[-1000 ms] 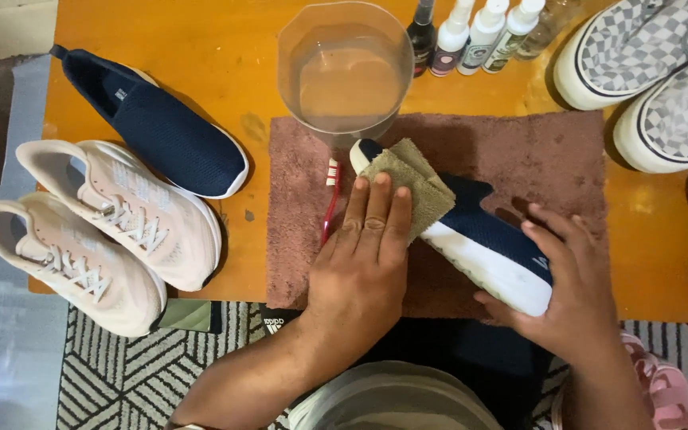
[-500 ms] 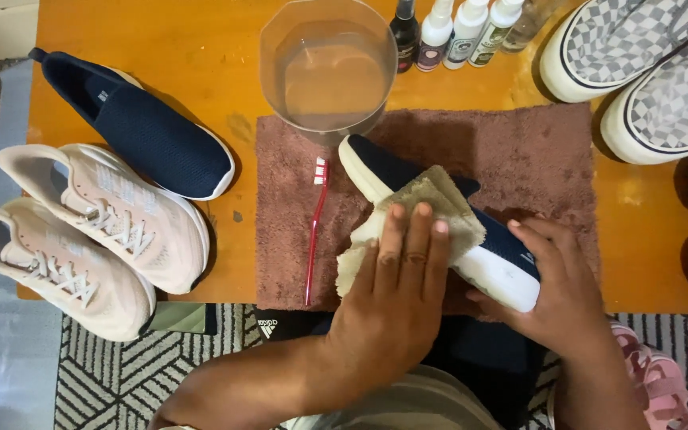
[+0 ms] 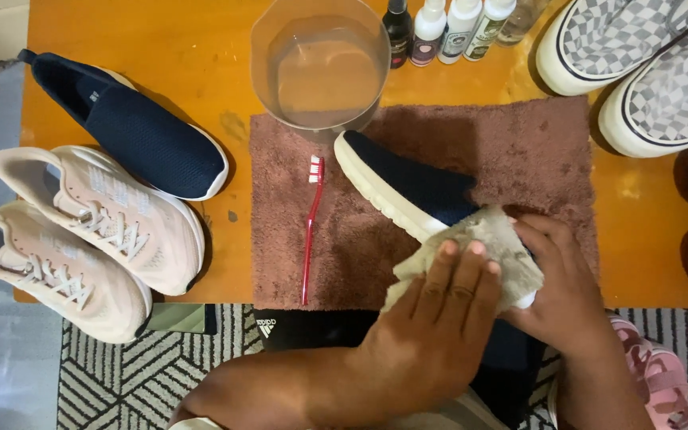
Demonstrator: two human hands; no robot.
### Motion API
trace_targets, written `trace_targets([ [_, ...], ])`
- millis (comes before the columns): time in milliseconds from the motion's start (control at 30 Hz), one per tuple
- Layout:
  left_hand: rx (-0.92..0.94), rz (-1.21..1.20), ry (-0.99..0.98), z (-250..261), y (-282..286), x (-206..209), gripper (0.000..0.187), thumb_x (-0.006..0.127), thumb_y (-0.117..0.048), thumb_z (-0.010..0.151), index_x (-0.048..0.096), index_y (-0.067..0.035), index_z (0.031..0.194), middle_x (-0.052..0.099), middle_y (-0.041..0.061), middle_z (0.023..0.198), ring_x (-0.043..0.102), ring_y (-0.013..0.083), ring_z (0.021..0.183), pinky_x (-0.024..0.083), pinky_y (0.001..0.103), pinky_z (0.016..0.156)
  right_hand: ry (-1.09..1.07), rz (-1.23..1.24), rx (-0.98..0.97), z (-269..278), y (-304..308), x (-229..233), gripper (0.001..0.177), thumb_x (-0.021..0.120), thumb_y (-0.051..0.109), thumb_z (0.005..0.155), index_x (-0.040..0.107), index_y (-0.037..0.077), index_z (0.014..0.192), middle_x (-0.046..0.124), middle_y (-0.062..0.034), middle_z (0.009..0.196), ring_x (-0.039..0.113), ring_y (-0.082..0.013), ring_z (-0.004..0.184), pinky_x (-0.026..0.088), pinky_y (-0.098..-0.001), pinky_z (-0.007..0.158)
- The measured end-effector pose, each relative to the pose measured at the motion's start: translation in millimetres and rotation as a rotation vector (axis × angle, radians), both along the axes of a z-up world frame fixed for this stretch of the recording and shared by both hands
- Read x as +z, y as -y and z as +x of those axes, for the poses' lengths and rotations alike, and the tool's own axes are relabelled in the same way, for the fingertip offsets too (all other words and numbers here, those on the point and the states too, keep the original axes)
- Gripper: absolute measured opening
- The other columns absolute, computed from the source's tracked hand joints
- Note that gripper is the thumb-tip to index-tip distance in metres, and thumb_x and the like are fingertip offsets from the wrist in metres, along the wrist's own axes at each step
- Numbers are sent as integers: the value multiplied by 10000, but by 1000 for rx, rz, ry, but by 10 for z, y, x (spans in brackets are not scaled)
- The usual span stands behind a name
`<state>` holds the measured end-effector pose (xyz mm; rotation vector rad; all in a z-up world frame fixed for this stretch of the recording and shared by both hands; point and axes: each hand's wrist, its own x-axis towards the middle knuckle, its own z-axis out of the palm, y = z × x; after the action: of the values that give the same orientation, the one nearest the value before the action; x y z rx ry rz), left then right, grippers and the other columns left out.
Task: The person scrubs the white midsole and outsole of a dark blue slip-on shoe using a red toothbrush, then wipes the shoe with a cloth. The person repeats the brushing on the outsole pattern.
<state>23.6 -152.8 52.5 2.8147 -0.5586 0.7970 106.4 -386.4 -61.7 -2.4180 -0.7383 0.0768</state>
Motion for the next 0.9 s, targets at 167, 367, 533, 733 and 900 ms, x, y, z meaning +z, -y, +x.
trace_targets([
  [167,-74,-84,1,-34,57,24,312,472,-146,1155,714,-13,1300,749,202,1358,780,356,1247,643,346,903,-8,59,19,-20,22,-24,793,740,350,823,504,47,1517,455,-177,1481,516,-363,1371,447,-496,1132],
  [367,-340,-484,-298,-92,-17,-2,333,534,-12,1050,622,41,1367,651,257,1451,656,394,1378,497,412,1171,-117,78,-48,134,186,-384,655,653,353,900,562,82,1490,536,-211,1502,579,-348,1301,444,-459,1092],
  [533,-383,-973,-578,-10,-374,298,434,485,-11,1002,531,35,1431,634,241,1464,703,350,1344,553,397,1183,5,79,31,-1,-38,80,944,816,426,763,463,70,1562,496,-217,1472,536,-394,1352,452,-501,1106],
  [733,-23,-261,-127,90,-277,155,362,450,-73,1016,694,-9,1276,726,159,1370,664,322,1339,409,423,1163,-165,0,-190,-5,-248,363,1307,995,537,442,500,-77,1484,540,-297,1489,521,-437,1380,404,-546,1136],
  [900,-14,-152,-124,116,-62,-89,392,382,-86,1118,678,13,1353,666,196,1434,622,365,1378,494,479,1177,-353,81,-307,-45,-199,323,1431,1013,429,415,351,-116,1561,482,-283,1566,462,-374,1459,360,-473,1170],
])
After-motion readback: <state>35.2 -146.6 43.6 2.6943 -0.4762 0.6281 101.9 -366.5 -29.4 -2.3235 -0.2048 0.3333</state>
